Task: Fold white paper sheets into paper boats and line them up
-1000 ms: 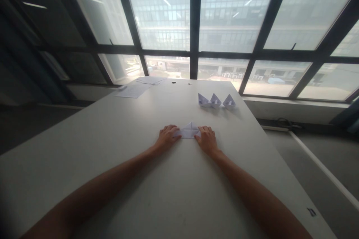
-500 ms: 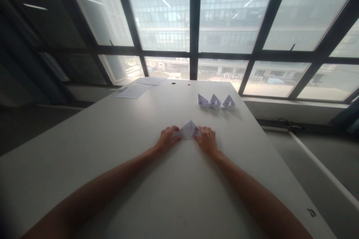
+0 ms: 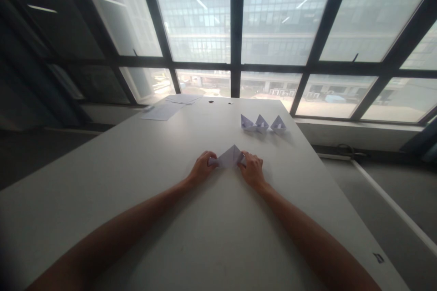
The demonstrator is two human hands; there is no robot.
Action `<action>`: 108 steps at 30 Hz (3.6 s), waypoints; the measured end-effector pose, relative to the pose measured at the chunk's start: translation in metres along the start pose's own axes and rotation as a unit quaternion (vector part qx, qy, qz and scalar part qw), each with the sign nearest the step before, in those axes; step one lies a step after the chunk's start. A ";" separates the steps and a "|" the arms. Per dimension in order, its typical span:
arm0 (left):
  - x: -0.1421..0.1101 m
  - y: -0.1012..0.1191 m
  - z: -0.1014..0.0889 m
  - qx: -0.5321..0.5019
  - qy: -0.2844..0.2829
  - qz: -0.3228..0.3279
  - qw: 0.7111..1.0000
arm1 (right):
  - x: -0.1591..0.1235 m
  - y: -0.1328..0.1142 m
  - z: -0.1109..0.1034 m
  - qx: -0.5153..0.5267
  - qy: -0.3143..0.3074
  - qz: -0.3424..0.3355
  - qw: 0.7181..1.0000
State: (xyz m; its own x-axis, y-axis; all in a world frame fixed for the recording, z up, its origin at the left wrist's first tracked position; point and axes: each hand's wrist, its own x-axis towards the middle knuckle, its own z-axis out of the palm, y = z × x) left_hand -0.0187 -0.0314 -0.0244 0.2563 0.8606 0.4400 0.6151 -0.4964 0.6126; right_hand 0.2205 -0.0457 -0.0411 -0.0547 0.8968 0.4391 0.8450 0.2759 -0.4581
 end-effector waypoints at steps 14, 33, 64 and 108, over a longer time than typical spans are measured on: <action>-0.002 0.000 0.000 -0.041 0.010 0.005 0.999 | 0.001 0.002 0.000 0.041 0.004 -0.016 0.999; -0.001 0.002 0.002 -0.028 -0.003 0.005 1.000 | 0.001 0.001 -0.002 0.035 0.031 -0.029 0.998; 0.004 -0.010 0.005 -0.089 0.025 -0.025 0.995 | 0.004 0.012 0.003 0.170 0.028 0.010 0.985; 0.012 -0.007 -0.018 -0.287 0.024 -0.197 0.937 | 0.017 0.016 -0.018 0.560 -0.057 0.210 0.800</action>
State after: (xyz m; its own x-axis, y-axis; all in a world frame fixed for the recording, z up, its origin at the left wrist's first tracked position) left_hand -0.0337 -0.0195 -0.0117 0.0508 0.9906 0.1269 0.1486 -0.1331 0.9799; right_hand 0.2423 -0.0321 -0.0267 0.0068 0.9997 0.0215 -0.2006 0.0225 -0.9794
